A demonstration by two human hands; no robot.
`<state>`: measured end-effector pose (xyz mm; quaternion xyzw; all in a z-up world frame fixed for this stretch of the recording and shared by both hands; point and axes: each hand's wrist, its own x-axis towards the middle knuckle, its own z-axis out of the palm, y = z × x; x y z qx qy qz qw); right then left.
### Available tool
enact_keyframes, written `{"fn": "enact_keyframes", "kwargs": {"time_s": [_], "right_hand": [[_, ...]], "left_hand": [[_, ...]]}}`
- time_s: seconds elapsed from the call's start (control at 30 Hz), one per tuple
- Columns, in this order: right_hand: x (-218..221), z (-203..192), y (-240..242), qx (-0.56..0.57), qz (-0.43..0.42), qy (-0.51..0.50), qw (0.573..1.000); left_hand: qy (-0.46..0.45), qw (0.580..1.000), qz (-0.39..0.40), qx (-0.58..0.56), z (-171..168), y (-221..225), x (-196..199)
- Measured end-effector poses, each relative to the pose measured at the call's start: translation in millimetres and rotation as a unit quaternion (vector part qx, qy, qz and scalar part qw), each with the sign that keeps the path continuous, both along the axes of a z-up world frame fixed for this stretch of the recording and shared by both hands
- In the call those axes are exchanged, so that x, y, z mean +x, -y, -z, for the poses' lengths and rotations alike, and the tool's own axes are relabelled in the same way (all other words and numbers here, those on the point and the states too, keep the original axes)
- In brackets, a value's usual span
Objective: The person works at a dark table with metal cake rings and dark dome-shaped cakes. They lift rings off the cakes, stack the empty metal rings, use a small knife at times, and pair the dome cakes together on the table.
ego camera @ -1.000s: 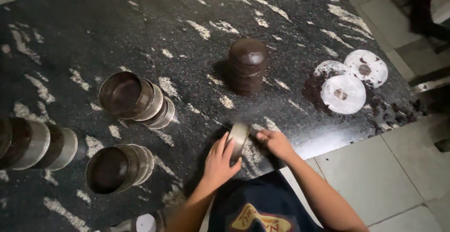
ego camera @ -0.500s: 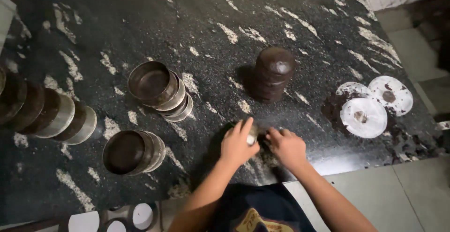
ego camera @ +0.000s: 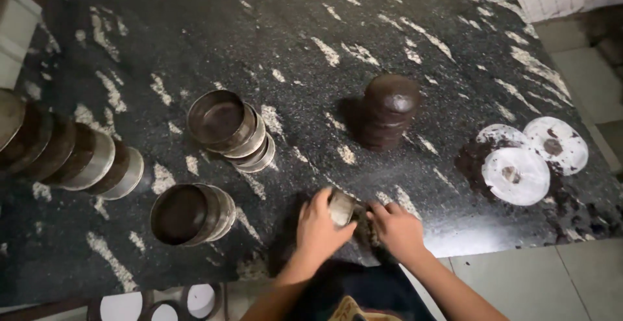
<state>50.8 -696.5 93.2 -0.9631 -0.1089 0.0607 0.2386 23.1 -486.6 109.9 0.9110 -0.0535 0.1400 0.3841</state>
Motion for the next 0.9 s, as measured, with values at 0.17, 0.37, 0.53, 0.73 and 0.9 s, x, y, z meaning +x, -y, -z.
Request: {"fn": "enact_keyframes", "kwargs": {"time_s": [0.17,0.37,0.53,0.73,0.9], "right_hand": [[18.1,1.3,1.0,-0.094,-0.050,0.245,0.964],[39.0,67.6,29.9,-0.126,0.063,-0.067,0.988],[36.0,41.7,42.6,-0.023,0.035,-0.359,0.933],[39.3,60.1,30.1,0.046,-0.064,-0.069,0.995],[51.1,80.1,-7.5,0.365,-0.084,-0.234,0.897]], "left_hand": [[-0.279,0.960,-0.030,0.017,-8.8,14.3,31.1],[-0.053,0.992,0.069,-0.090,43.9,-8.2,-19.7],[-0.193,0.949,-0.012,-0.251,96.0,-24.0,-45.3],[-0.226,0.828,0.045,-0.511,98.0,-17.7,-37.6],[-0.154,0.851,-0.009,-0.502,61.2,-2.9,-14.2]]}}
